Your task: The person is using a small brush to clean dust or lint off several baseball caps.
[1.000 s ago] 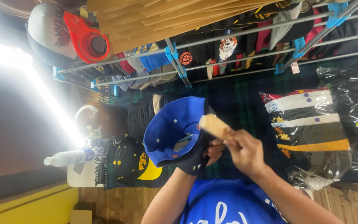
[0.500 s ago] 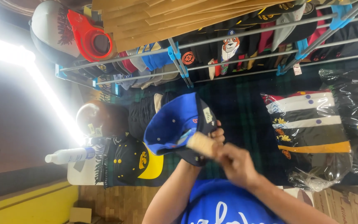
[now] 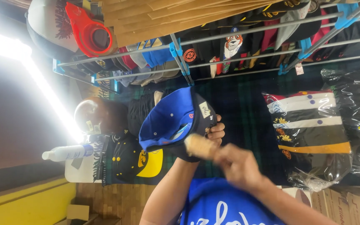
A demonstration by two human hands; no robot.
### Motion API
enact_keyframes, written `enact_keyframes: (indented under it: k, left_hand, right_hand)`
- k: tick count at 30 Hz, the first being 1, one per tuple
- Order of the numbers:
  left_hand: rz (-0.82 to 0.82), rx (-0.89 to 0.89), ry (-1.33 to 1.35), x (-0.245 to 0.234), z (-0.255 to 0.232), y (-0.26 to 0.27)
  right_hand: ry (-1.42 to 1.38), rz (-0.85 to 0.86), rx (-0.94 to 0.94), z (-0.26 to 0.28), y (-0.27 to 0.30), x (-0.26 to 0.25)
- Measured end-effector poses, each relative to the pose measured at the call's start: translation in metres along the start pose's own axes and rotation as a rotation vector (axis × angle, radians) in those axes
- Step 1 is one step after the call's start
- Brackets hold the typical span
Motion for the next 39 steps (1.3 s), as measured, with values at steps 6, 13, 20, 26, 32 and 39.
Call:
enact_keyframes:
  k: [6,13,20,26,32,39]
  left_hand:
    - [0.254,-0.050,0.132,0.008,-0.012,0.004]
    - [-0.017,0.140,-0.025,-0.015,-0.033,0.021]
    - [-1.058,0.531,-0.453,0.029,-0.034,0.070]
    - [-0.851,0.560,-0.484,0.052,-0.019,0.077]
    - [-0.797,0.597,-0.551,0.080,-0.004,0.081]
    - [-0.848,0.509,-0.684,0.092,0.008,0.094]
  right_hand:
    - [-0.203,0.262,-0.030,-0.049,0.033,0.014]
    - [0.343,0.059,0.795,-0.182,0.034,-0.024]
    - [0.394,0.240,0.471,-0.245,0.080,0.041]
    - [0.539,0.327,0.559,-0.217,0.065,0.041]
    - [-0.743,0.136,0.428,-0.089,0.019,0.012]
    - [-1.404,-0.117,0.652,-0.047,0.011,0.006]
Point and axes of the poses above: each hand's wrist, its own y-axis away from the middle knuckle, its own x-axis out of the palm, z = x × y, the point moved 8 cm from there along -y, towards the middle knuckle, and after that the axes turned 7 degrees about x, right-handed, at the moved point
